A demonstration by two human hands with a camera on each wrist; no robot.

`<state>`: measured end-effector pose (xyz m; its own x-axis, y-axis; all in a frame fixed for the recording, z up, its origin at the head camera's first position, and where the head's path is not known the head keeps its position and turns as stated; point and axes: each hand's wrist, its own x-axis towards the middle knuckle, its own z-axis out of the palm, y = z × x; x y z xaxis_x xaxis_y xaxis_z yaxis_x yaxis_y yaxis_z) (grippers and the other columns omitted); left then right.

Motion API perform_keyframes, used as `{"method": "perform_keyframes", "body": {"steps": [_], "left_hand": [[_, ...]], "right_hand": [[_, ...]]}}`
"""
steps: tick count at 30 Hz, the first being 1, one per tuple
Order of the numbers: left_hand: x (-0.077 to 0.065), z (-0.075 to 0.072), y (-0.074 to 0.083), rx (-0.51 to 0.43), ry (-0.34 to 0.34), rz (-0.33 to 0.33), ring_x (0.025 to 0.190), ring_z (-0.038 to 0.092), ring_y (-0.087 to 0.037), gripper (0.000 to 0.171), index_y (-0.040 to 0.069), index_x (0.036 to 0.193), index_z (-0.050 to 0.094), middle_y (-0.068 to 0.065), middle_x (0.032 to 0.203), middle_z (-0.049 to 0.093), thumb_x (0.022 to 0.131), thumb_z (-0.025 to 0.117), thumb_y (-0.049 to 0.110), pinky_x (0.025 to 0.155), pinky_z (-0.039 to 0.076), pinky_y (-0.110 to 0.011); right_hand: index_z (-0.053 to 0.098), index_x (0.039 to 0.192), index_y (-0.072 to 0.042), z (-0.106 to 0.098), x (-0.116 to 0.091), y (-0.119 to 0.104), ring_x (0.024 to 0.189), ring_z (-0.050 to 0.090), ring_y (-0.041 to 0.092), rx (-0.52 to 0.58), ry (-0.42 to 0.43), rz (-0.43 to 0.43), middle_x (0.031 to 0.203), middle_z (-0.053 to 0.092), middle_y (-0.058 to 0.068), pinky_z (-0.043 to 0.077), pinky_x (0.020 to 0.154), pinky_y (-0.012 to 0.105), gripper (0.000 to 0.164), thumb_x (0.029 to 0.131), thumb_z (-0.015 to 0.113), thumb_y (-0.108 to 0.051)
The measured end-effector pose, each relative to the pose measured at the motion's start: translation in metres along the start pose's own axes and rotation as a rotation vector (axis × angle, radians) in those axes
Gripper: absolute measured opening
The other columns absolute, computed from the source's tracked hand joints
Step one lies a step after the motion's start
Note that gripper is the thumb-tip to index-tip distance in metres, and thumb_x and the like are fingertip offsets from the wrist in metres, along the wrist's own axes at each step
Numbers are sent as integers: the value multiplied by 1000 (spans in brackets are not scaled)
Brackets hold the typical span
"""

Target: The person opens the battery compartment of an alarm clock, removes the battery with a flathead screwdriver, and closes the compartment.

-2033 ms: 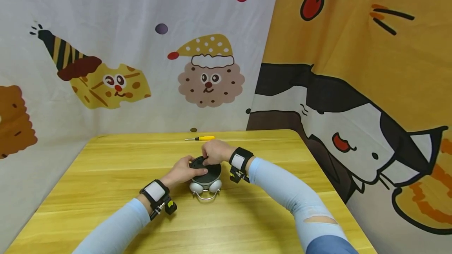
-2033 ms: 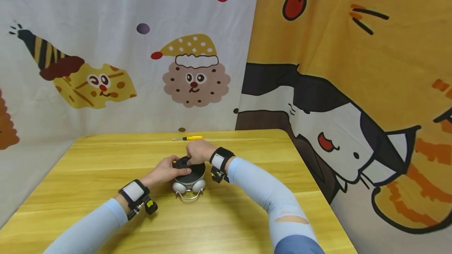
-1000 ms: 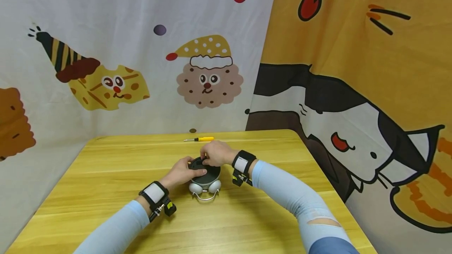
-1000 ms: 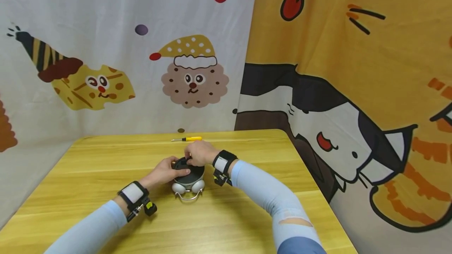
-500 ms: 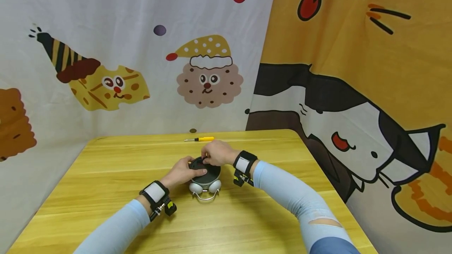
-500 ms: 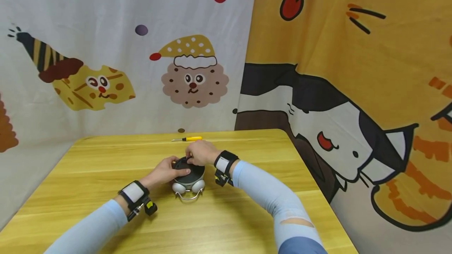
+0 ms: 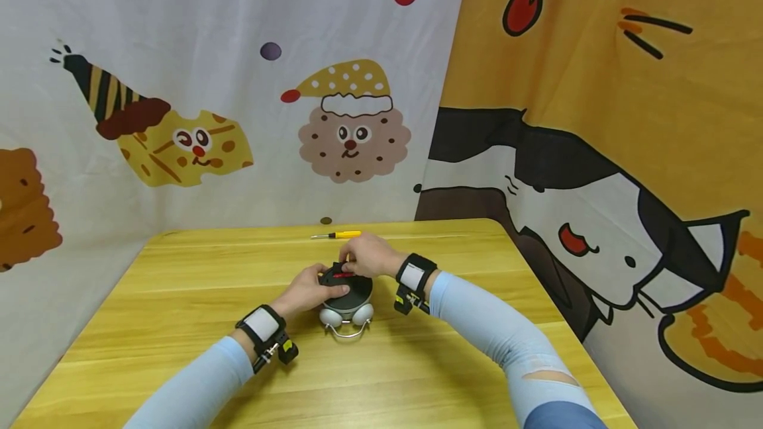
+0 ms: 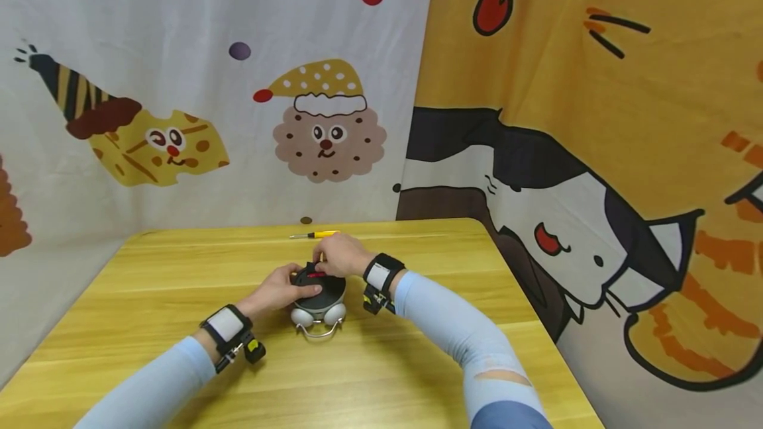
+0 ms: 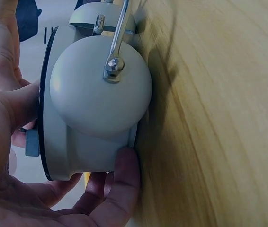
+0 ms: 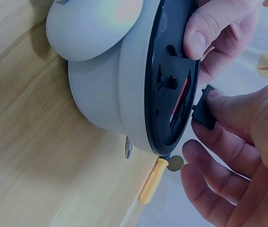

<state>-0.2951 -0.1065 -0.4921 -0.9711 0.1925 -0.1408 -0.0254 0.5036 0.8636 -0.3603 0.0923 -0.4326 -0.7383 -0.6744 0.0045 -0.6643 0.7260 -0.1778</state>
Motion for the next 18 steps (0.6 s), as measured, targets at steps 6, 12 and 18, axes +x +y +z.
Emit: {"method": "perform_keyframes", "body": {"steps": [6,12,18], "left_hand": [[0,0,0,-3,-2,-2,101,69,-24,63,-4,131,65,-18,118,76,92,92,37,81,53,-29],[2,1,-2,-13,4,-5,97,69,-23,63,-5,131,65,-18,116,76,92,93,36,77,53,-30],[3,1,-2,-24,-1,-3,97,69,-22,64,-5,132,64,-18,116,75,92,93,36,77,53,-29]], "right_hand": [[86,119,-19,-3,-2,1,88,67,12,17,33,24,103,82,-1,54,78,26,16,106,81,-28],[86,116,-19,-5,-2,2,84,65,10,2,62,23,97,80,-1,51,72,24,14,105,82,-29],[86,114,-18,-7,-5,4,83,64,10,36,76,28,97,80,-1,51,73,24,13,105,82,-27]]}}
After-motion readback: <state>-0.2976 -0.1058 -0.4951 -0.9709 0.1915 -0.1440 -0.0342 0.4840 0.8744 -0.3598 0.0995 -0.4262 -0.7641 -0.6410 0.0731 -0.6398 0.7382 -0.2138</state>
